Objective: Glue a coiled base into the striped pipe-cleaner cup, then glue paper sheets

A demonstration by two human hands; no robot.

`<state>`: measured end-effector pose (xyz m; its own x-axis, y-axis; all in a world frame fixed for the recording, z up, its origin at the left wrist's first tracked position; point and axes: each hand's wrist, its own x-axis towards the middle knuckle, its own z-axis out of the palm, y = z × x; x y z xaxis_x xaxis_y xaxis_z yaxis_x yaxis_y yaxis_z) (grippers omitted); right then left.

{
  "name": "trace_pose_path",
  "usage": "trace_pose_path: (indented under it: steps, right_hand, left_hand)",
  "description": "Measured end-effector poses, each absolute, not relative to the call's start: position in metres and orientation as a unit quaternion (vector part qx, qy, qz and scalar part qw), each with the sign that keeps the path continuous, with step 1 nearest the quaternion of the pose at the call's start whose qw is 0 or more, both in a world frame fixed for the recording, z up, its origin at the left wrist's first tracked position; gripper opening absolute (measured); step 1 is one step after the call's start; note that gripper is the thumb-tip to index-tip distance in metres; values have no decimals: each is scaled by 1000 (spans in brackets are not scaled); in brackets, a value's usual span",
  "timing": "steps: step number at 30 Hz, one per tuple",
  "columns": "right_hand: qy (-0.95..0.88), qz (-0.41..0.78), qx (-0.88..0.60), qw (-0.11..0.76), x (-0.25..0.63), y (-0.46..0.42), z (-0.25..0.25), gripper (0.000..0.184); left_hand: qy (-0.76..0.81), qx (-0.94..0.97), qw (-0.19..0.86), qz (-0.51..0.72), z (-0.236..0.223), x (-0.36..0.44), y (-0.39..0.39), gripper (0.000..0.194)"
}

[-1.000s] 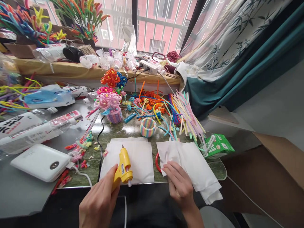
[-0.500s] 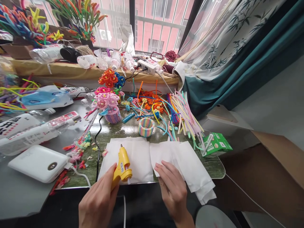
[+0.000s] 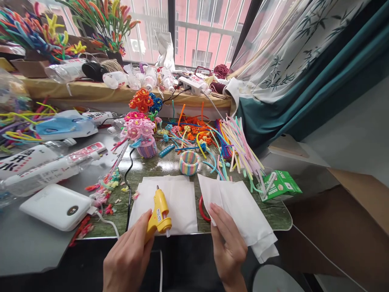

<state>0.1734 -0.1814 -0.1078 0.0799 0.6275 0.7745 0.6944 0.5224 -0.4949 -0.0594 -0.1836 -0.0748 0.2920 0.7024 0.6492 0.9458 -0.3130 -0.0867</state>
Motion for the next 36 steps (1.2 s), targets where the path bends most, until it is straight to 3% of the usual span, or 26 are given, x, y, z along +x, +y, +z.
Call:
trace_pose_path:
  steps: [8,27,30,34,36]
  right_hand:
    - [-776,-33,-474,415,177,-179,-112,37]
    - [-801,-63,-453,386,181,-178,-113,37]
    - [-794,-50,-459,396,180,-179,-112,37]
    - [-759,-18,-491,428,180,-181,-110,34]
    - [-732,-9,-511,450,179,-182,-108,35]
  left_hand:
    - [-544,-766,232,-253,-75,-58,-183,32]
    - [-519,-780,219,-273,-68,-64,-182,31]
    - [-570,-756,106,-303,-52,-64,-183,32]
    - [-643,-637,-259,-336,-18,-54,-173,34]
    - [-640,-577,-394,-319,-3,-45,-161,38]
